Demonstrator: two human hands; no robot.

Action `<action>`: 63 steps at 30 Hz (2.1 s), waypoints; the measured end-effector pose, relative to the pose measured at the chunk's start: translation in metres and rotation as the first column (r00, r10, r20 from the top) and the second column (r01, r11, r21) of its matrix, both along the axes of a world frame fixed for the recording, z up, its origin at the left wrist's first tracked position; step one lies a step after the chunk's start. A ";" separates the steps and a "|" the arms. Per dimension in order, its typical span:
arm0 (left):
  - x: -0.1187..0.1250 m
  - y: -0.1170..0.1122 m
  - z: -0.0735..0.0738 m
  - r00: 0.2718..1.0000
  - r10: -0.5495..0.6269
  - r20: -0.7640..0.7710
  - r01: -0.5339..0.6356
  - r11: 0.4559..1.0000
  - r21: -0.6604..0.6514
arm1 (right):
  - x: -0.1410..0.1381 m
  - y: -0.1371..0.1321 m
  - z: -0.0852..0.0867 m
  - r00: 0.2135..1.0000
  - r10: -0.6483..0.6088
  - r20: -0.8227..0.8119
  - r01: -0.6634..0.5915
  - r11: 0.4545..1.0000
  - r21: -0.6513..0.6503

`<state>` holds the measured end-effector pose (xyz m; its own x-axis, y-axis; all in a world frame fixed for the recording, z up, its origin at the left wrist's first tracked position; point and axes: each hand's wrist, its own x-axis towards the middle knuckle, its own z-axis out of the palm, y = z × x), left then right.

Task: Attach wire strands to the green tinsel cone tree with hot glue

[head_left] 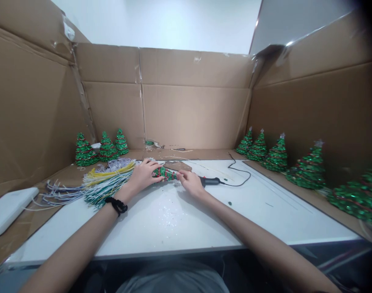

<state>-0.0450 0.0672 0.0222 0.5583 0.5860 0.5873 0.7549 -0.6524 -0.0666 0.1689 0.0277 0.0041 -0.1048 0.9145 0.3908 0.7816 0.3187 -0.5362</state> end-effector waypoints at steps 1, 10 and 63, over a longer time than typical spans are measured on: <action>0.000 0.000 0.000 1.000 -0.001 -0.002 0.001 1.000 -0.001 | 0.000 0.000 -0.001 1.000 0.011 -0.021 -0.011 1.000 -0.005; 0.000 0.000 0.001 1.000 0.013 -0.012 -0.013 1.000 0.000 | 0.001 0.014 -0.018 0.936 0.106 -0.336 -0.151 0.982 -0.109; 0.003 -0.009 0.007 0.986 0.164 0.003 -0.163 0.975 0.151 | -0.019 -0.006 -0.016 0.660 0.251 -0.709 -0.416 0.907 -0.066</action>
